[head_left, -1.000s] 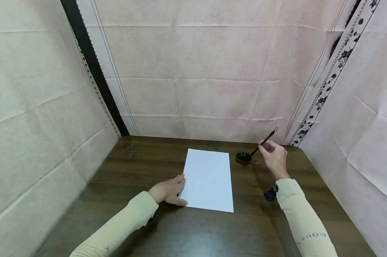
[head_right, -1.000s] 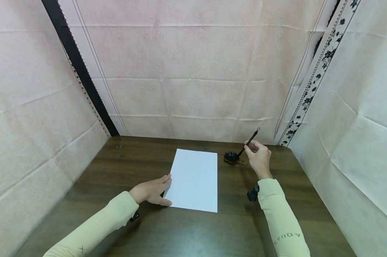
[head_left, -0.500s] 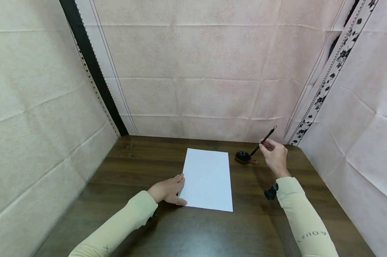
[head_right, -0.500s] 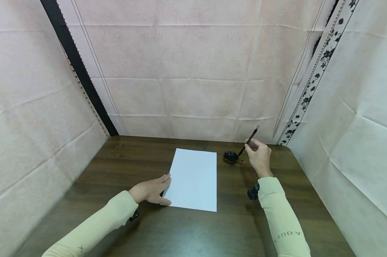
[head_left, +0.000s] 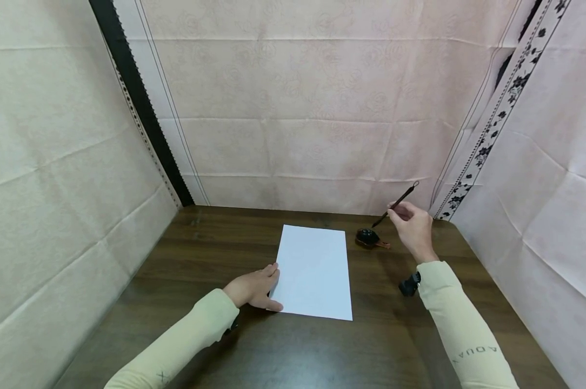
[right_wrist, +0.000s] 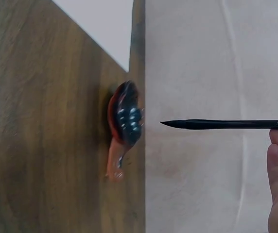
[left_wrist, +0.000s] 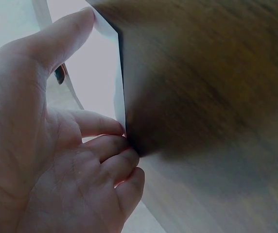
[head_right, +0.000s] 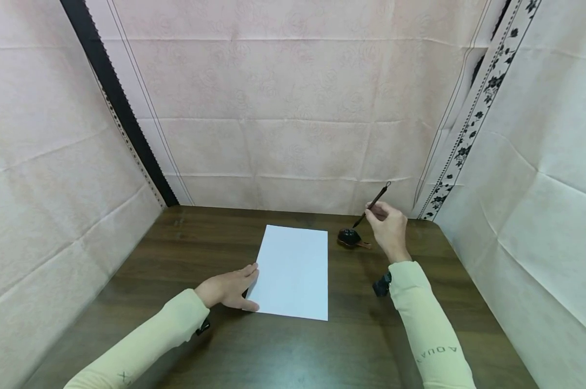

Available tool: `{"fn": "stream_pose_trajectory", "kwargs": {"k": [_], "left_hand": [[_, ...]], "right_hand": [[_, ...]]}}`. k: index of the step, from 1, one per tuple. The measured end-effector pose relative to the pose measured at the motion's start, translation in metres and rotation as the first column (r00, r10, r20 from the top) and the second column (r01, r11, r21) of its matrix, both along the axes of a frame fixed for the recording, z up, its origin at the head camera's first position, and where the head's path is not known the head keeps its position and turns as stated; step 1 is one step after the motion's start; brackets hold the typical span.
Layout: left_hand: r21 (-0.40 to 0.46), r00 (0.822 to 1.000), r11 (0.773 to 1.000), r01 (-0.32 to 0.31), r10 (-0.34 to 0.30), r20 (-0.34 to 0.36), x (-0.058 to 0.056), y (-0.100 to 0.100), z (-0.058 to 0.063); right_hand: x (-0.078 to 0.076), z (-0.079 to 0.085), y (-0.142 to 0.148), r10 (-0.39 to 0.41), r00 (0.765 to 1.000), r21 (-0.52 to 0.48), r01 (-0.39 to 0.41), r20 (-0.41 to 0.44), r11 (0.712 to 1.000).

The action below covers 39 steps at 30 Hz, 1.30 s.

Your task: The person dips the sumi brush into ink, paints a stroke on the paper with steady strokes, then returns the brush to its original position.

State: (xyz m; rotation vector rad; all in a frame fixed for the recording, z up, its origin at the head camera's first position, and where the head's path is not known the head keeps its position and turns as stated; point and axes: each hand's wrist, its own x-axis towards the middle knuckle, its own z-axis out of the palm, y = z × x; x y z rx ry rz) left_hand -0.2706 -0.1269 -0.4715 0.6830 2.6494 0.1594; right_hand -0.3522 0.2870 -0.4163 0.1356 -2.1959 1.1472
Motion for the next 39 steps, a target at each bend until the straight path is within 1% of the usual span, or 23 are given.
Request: {"fn": "stream_pose_trajectory", "kwargs": {"k": [3, 6, 10, 14, 20, 22, 27, 35, 39], "left_hand": [[0.0, 1.0, 1.0, -0.002, 0.002, -0.001, 0.0, 0.0, -0.001], [-0.004, 1.0, 1.0, -0.003, 0.003, -0.001, 0.0, 0.0, -0.001], [-0.014, 1.0, 1.0, 0.005, -0.005, -0.007, -0.001, 0.0, -0.001], [-0.014, 1.0, 1.0, 0.011, -0.011, -0.011, -0.001, 0.0, -0.001], [-0.014, 1.0, 1.0, 0.01, -0.01, -0.009, -0.001, 0.0, -0.001], [-0.018, 1.0, 1.0, 0.013, -0.013, -0.009, -0.001, 0.0, -0.002], [-0.022, 1.0, 1.0, 0.014, -0.014, -0.008, -0.002, 0.0, -0.003], [-0.03, 1.0, 0.999, 0.012, -0.013, -0.007, -0.003, 0.0, -0.001], [-0.03, 1.0, 1.0, 0.008, -0.008, -0.01, -0.003, 0.0, -0.002]], "right_hand": [[0.001, 0.008, -0.006, 0.033, 0.999, -0.017, -0.033, -0.001, 0.999], [0.001, 0.015, -0.014, 0.083, 0.996, -0.048, -0.083, -0.017, 0.995], [0.002, 0.023, -0.026, 0.156, 0.987, -0.098, -0.161, -0.048, 0.982], [0.005, 0.031, -0.042, 0.201, 0.978, -0.12, -0.205, -0.048, 0.971], [0.03, 0.055, -0.075, 0.277, 0.96, -0.113, -0.28, -0.039, 0.953], [0.029, 0.055, -0.082, 0.308, 0.95, -0.118, -0.311, -0.038, 0.943], [0.019, 0.043, -0.092, 0.369, 0.929, -0.14, -0.367, -0.018, 0.919], [0.022, 0.042, -0.116, 0.452, 0.892, -0.125, -0.45, -0.015, 0.884], [0.024, 0.04, -0.126, 0.48, 0.877, -0.103, -0.478, -0.001, 0.873]]}}
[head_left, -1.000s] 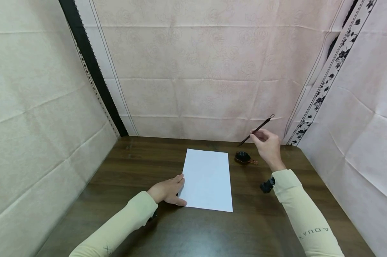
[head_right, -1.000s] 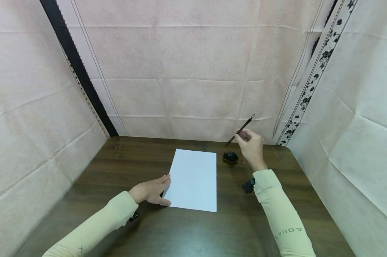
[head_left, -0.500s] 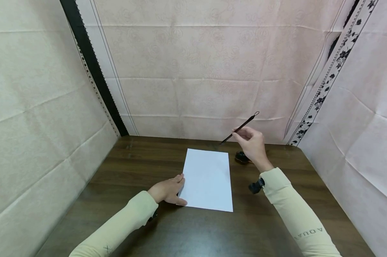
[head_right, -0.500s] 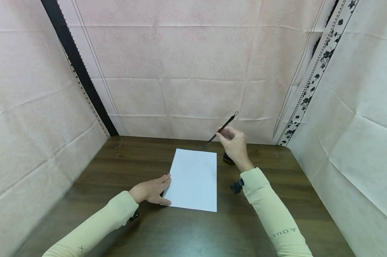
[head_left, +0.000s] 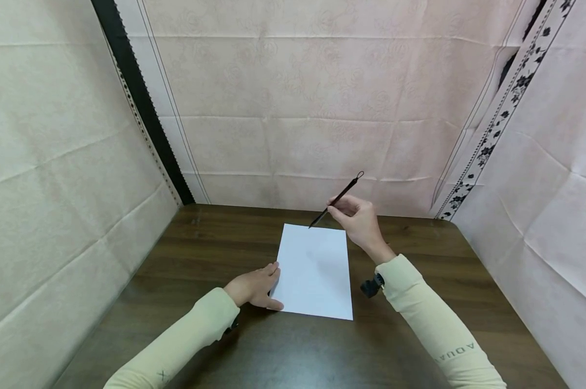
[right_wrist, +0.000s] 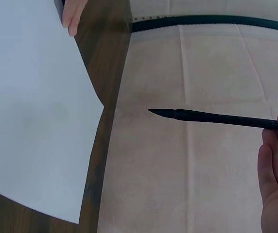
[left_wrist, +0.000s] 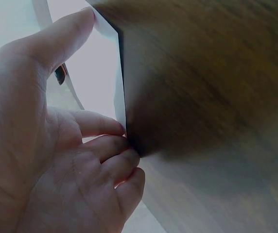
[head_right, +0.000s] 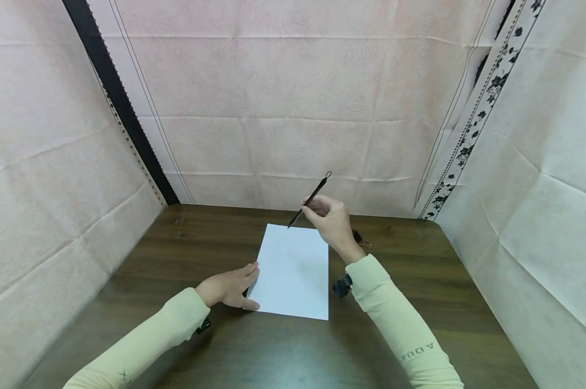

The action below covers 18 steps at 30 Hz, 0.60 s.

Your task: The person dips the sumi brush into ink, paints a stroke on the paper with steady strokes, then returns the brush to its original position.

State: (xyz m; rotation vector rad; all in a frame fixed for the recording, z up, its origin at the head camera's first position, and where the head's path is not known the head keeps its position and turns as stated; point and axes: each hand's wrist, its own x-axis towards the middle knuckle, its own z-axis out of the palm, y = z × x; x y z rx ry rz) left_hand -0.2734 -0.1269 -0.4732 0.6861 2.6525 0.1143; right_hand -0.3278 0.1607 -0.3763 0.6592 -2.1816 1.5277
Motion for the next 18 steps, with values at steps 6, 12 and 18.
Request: {"fn": "stream_pose_trajectory", "kwargs": {"k": [6, 12, 18], "left_hand": [[-0.004, 1.0, 1.0, -0.007, 0.007, -0.001, 0.0, 0.001, -0.001], [-0.016, 1.0, 1.0, -0.011, 0.011, -0.003, 0.0, 0.002, 0.0], [-0.015, 1.0, 1.0, -0.011, 0.011, -0.004, 0.0, 0.002, 0.001]], "right_hand": [[0.001, -0.005, -0.013, 0.015, 1.0, 0.044, -0.016, 0.021, 0.999], [0.003, -0.011, -0.023, 0.052, 0.998, 0.065, -0.054, 0.027, 0.996], [0.005, -0.019, -0.032, 0.065, 0.997, 0.089, -0.067, 0.032, 0.994]]}}
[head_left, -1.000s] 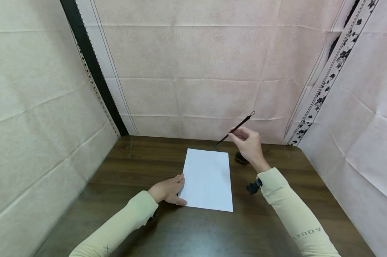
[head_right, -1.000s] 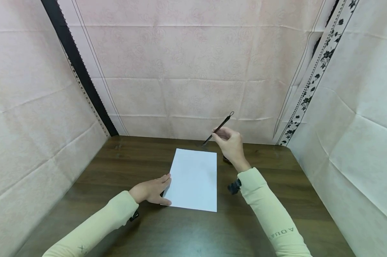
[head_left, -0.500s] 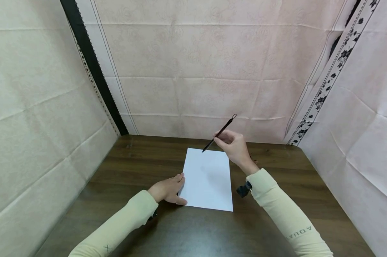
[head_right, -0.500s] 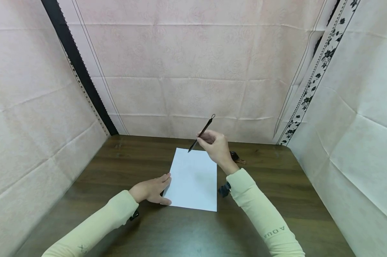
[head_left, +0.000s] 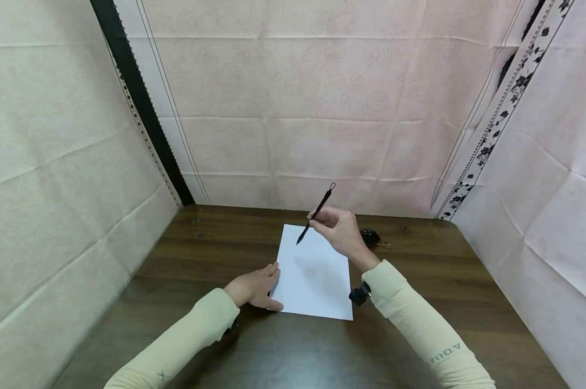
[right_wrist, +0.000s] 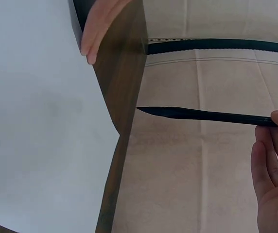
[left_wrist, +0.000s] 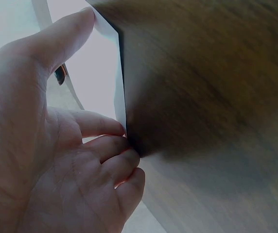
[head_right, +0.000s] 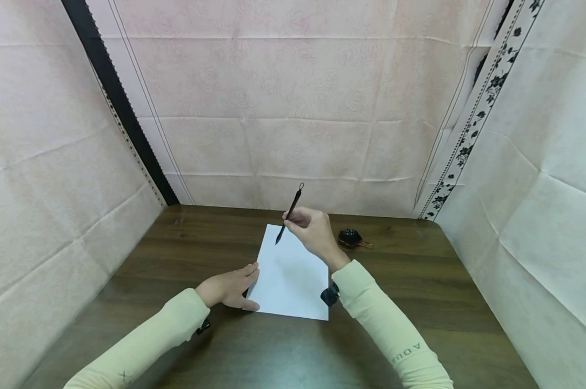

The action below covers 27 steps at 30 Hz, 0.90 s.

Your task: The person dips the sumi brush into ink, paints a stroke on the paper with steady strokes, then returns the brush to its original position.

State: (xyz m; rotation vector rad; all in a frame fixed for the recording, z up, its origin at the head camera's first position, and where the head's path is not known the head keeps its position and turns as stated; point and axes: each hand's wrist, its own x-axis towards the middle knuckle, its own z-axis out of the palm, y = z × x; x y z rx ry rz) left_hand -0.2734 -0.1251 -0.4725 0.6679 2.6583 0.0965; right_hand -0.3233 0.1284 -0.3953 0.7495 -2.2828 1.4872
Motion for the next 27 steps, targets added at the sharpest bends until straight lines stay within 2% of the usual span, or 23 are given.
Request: {"fn": "stream_pose_trajectory", "kwargs": {"k": [16, 27], "left_hand": [[0.009, 1.0, 1.0, -0.029, 0.029, 0.011, 0.001, 0.002, 0.0], [-0.007, 1.0, 1.0, -0.019, 0.019, 0.006, -0.001, 0.002, 0.0]], "right_hand": [[0.0, -0.022, -0.017, 0.011, 0.999, 0.074, -0.015, 0.052, 0.997], [0.0, -0.036, -0.025, 0.006, 0.995, 0.065, -0.013, 0.101, 0.998]]}}
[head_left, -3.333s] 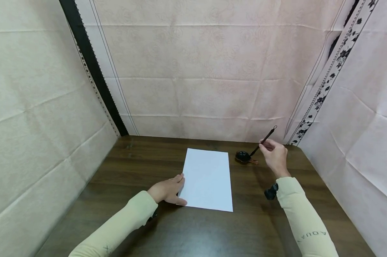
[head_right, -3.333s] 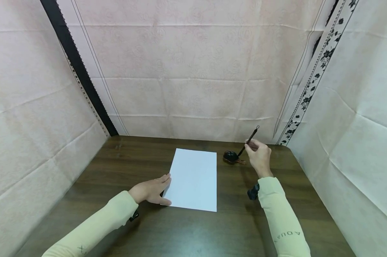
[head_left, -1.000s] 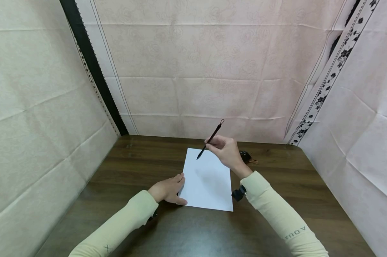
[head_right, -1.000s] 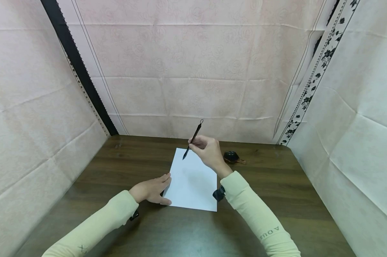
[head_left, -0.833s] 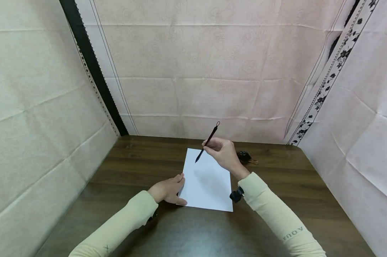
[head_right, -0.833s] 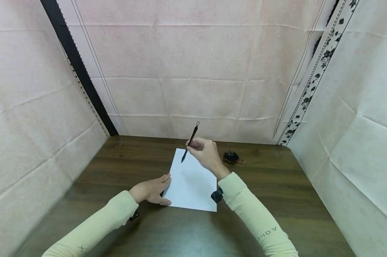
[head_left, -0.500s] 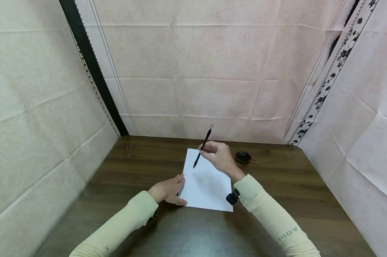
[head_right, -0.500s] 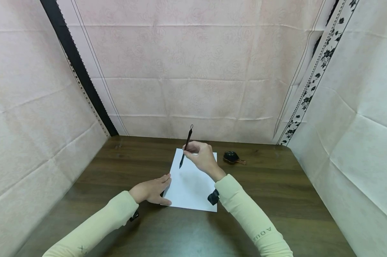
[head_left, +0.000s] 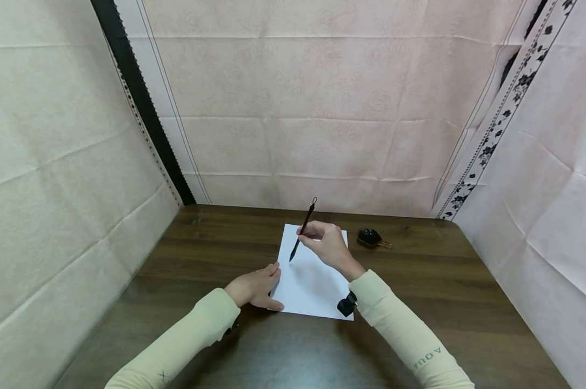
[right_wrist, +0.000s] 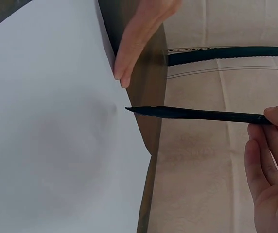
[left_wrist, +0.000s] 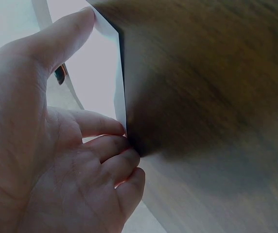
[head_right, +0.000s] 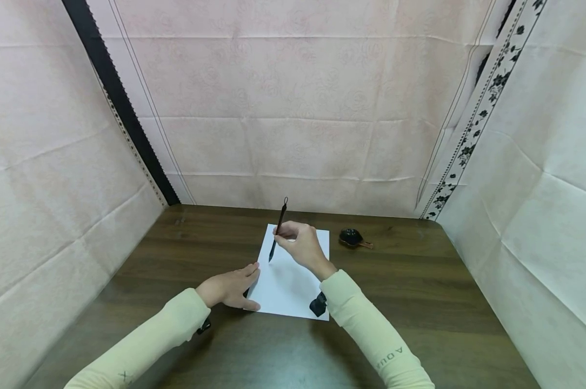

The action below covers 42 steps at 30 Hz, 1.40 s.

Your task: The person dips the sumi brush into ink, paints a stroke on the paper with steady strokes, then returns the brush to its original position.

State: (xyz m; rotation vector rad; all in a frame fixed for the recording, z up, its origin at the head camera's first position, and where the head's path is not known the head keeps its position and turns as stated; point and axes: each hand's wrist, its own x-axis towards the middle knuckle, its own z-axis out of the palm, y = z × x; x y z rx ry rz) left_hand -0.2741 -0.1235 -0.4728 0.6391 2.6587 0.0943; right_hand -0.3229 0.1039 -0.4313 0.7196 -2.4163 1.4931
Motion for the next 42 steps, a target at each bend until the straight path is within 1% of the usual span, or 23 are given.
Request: {"fn": "stream_pose_trajectory", "kwargs": {"k": [7, 16, 26, 36, 42], "left_hand": [[-0.003, 1.0, 1.0, 0.004, -0.004, -0.004, 0.0, 0.0, 0.0], [-0.006, 1.0, 1.0, -0.009, 0.009, 0.001, -0.001, 0.0, -0.001], [-0.001, 1.0, 1.0, -0.01, 0.01, 0.004, -0.003, 0.0, -0.003], [-0.007, 1.0, 1.0, 0.01, -0.01, 0.003, -0.004, 0.0, -0.004], [-0.003, 1.0, 1.0, 0.003, -0.003, -0.003, -0.003, 0.0, -0.003]], "right_hand": [[0.0, -0.008, -0.001, 0.002, 1.0, 0.012, -0.002, 0.016, 1.0], [0.0, -0.013, 0.0, 0.001, 1.0, 0.043, -0.001, 0.006, 0.999], [0.0, -0.011, 0.003, 0.024, 1.0, 0.069, -0.024, 0.001, 0.997], [-0.002, -0.01, 0.006, 0.005, 1.0, 0.103, -0.004, -0.007, 0.995], [-0.004, -0.009, 0.009, 0.012, 0.999, 0.107, -0.008, -0.032, 0.994]]}}
